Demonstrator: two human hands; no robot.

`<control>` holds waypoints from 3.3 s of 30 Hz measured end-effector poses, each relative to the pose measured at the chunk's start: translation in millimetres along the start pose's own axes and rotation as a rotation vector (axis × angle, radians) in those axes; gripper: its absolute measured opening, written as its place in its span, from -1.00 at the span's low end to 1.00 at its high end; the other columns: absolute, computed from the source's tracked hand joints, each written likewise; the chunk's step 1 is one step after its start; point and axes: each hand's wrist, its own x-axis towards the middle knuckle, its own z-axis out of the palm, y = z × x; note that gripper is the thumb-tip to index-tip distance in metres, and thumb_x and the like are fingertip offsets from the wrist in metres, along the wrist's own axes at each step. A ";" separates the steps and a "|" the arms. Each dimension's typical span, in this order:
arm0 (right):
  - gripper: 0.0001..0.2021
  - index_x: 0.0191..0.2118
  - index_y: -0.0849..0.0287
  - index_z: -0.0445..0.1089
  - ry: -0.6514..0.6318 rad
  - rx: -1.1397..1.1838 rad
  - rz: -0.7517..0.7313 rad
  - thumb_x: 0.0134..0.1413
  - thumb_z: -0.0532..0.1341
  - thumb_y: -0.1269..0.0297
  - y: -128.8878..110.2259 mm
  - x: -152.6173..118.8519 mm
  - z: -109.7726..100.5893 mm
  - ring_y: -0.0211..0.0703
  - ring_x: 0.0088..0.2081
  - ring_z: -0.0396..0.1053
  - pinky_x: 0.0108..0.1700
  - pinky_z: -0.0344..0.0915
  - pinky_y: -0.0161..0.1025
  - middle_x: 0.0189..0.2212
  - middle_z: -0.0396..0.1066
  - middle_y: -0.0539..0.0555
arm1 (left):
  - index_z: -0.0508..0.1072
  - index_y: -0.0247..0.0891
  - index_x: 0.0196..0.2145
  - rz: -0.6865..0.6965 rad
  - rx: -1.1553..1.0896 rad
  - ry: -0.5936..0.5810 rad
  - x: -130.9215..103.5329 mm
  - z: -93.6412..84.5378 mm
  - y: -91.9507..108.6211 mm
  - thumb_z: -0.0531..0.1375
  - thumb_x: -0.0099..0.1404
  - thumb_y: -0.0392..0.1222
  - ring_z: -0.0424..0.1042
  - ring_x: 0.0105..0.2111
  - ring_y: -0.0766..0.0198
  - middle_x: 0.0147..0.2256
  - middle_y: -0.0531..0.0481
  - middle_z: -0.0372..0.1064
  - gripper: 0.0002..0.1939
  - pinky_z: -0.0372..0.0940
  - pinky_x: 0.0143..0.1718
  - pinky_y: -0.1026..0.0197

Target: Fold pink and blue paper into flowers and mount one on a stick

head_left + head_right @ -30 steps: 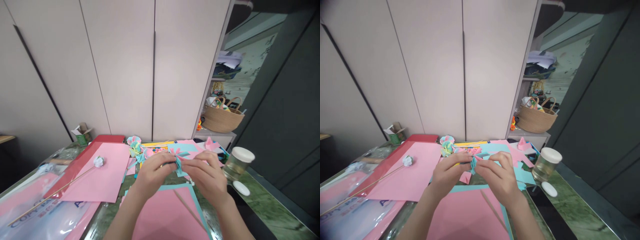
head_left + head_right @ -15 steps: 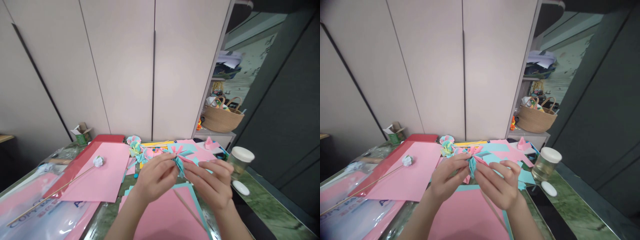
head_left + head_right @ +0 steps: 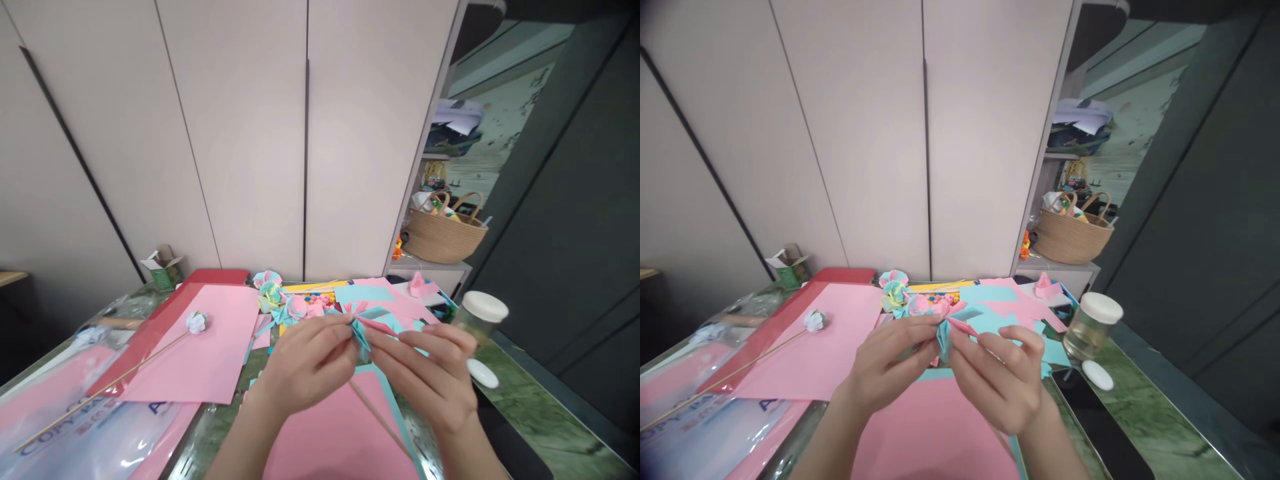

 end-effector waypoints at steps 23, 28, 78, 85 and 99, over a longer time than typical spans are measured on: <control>-0.52 -0.08 0.03 0.28 -0.481 0.273 0.401 -0.16 0.14 0.61 10.5 -8.2 12.9 -0.07 -0.08 0.18 -0.03 0.11 -0.06 -0.31 0.41 -0.02 | 0.36 -0.23 -0.45 -0.356 -0.279 -0.154 -5.9 7.6 -25.8 0.15 0.15 -0.44 0.43 -0.39 0.35 -0.43 0.06 0.43 -0.86 0.30 -0.33 0.31; -0.60 -0.22 0.04 0.33 -0.385 0.224 0.383 -0.19 0.13 0.64 6.3 -8.3 17.4 -0.13 -0.21 0.22 0.03 0.03 -0.01 -0.44 0.44 -0.09 | 0.39 -0.22 -0.42 -0.302 -0.218 -0.155 -4.7 6.9 -25.7 0.14 0.16 -0.45 0.45 -0.38 0.36 -0.42 0.07 0.45 -0.85 0.32 -0.33 0.32; -0.78 -0.48 0.03 0.42 0.066 0.112 0.221 -0.04 0.22 0.56 -1.6 -0.5 8.7 -0.20 -0.43 0.25 -0.29 0.13 -0.13 -0.50 0.53 -0.12 | 0.38 -0.22 -0.35 -0.065 -0.190 -0.042 5.9 -9.8 7.9 0.11 0.09 -0.50 0.38 -0.38 0.28 -0.46 0.03 0.42 -0.78 0.33 -0.30 0.18; -0.82 -0.45 0.01 0.45 0.041 0.114 0.209 0.00 0.24 0.49 -5.8 -4.0 9.8 -0.20 -0.41 0.23 -0.27 0.17 -0.13 -0.48 0.53 -0.14 | 0.35 -0.23 -0.41 -0.606 -0.422 0.030 5.0 0.4 7.2 0.13 0.14 -0.40 0.39 -0.37 0.29 -0.42 0.02 0.35 -0.90 0.34 -0.34 0.25; -0.79 -0.52 -0.01 0.42 0.073 0.006 0.074 0.01 0.24 0.48 -3.8 -4.6 6.7 -0.26 -0.40 0.24 -0.29 0.19 -0.20 -0.46 0.52 -0.20 | 0.31 -0.23 -0.43 -0.686 -0.568 -0.140 7.5 -0.6 7.4 0.13 0.16 -0.39 0.34 -0.31 0.30 -0.36 0.02 0.31 -0.90 0.37 -0.17 0.17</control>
